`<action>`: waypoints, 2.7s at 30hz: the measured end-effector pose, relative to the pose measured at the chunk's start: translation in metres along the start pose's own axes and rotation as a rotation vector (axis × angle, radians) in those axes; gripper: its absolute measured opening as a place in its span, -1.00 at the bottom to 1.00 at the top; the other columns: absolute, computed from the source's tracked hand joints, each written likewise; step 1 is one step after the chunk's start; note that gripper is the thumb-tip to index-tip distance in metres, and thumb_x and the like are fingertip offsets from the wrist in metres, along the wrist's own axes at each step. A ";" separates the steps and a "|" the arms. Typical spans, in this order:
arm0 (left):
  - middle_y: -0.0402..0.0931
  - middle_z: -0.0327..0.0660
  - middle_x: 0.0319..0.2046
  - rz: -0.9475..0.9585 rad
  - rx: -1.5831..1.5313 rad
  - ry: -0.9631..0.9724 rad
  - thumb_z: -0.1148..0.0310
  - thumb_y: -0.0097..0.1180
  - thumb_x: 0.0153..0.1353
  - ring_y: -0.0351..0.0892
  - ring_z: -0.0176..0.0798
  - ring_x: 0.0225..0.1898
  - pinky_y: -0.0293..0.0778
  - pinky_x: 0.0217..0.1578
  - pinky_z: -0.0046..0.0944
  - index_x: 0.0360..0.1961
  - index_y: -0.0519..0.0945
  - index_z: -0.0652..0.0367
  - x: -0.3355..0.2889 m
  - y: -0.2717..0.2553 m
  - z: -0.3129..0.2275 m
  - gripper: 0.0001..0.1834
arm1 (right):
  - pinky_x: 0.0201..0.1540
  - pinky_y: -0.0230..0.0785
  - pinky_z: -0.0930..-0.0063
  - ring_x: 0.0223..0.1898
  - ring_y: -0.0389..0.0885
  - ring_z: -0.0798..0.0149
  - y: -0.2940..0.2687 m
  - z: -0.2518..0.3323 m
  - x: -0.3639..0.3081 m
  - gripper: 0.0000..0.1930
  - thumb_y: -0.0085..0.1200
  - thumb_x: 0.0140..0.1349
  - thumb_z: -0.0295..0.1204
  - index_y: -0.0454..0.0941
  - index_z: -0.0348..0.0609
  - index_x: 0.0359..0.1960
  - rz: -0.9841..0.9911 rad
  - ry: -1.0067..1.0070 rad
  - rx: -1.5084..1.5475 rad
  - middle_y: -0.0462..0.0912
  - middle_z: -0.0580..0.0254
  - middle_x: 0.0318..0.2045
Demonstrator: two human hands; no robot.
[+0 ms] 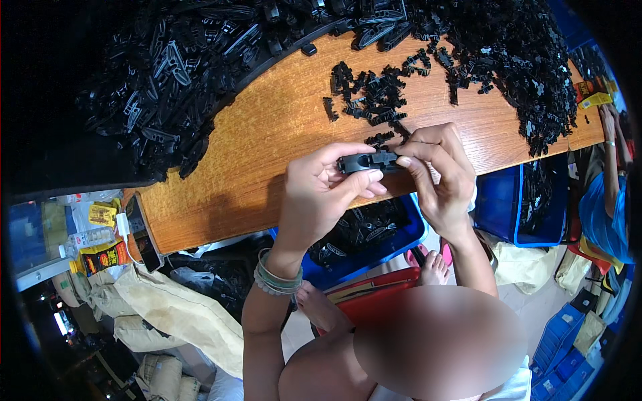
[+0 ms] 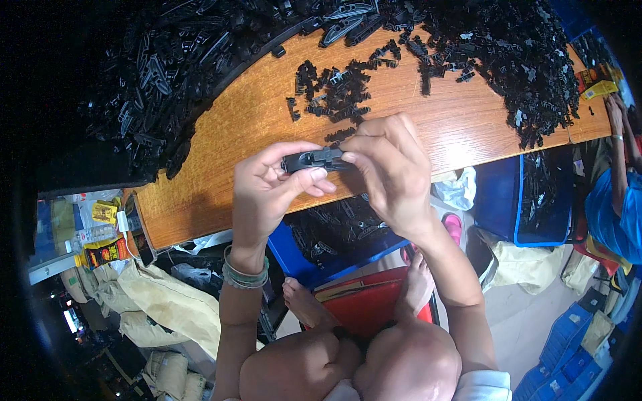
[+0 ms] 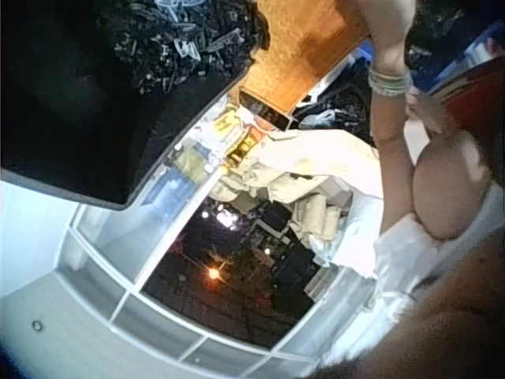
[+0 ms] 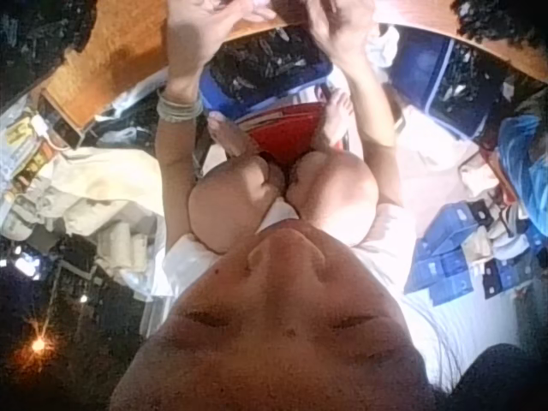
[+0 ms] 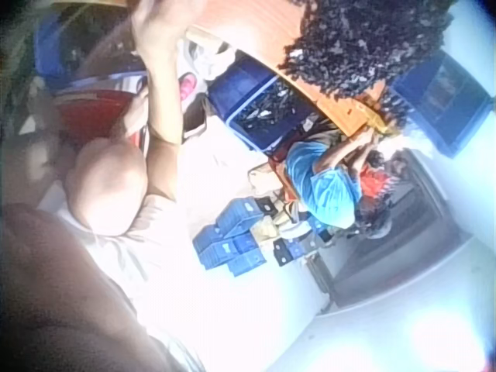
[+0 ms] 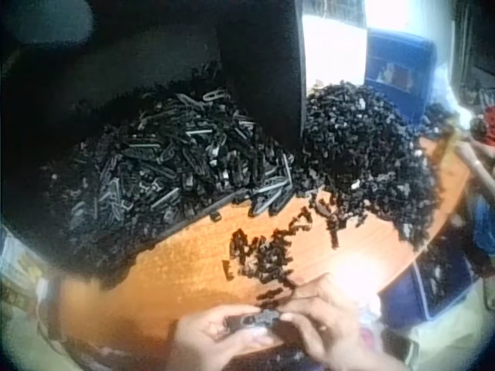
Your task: The person assembles plastic components by attaching small plastic clips to larger plastic housings by hand and placing the assembled pieces into a bin.
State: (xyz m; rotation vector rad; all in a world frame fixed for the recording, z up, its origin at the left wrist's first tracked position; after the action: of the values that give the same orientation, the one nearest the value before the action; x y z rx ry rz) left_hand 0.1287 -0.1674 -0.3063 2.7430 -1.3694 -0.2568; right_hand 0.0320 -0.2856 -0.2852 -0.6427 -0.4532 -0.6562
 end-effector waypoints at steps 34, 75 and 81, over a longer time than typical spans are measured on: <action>0.44 -0.17 -0.37 -0.849 1.020 0.706 0.55 0.12 0.06 0.47 -0.33 -0.51 0.40 -0.45 -0.44 -0.35 0.58 0.23 0.033 -0.085 -0.053 -0.90 | -0.18 0.36 0.34 -0.29 0.52 0.09 0.004 -0.013 0.024 -0.88 0.04 0.02 -0.64 0.56 -0.35 -0.37 0.240 0.144 0.003 0.57 0.05 -0.40; 0.49 0.19 -0.16 -1.391 1.162 0.699 0.29 0.22 0.04 0.50 0.07 -0.13 0.31 -0.02 -0.18 -0.09 0.40 0.53 -0.078 -0.323 -0.172 -0.47 | -0.18 0.20 0.25 -0.27 0.50 0.12 0.148 -0.064 0.140 -0.86 -0.01 -0.05 -0.43 0.56 -0.23 -0.55 0.187 -0.007 -0.901 0.57 0.06 -0.41; 0.58 0.04 -0.25 -1.434 1.171 0.711 0.24 0.22 0.06 0.56 -0.09 -0.22 0.37 -0.12 -0.25 -0.24 0.51 0.49 -0.080 -0.315 -0.179 -0.56 | -0.26 0.29 0.31 -0.41 0.49 0.15 0.115 -0.021 0.110 -0.80 0.20 -0.03 -0.42 0.53 -0.34 -0.48 0.163 0.018 -0.362 0.53 0.06 -0.44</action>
State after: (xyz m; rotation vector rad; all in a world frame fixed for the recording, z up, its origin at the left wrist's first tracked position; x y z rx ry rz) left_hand 0.3611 0.0830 -0.1627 3.2535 1.0783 1.7199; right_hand 0.1919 -0.2746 -0.2834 -1.0050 -0.2619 -0.5925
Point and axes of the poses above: each hand's wrist, its own x-axis towards the middle knuckle, its own y-axis out of the palm, z = x × y, the point moved 6 cm from there along x, towards the middle knuckle
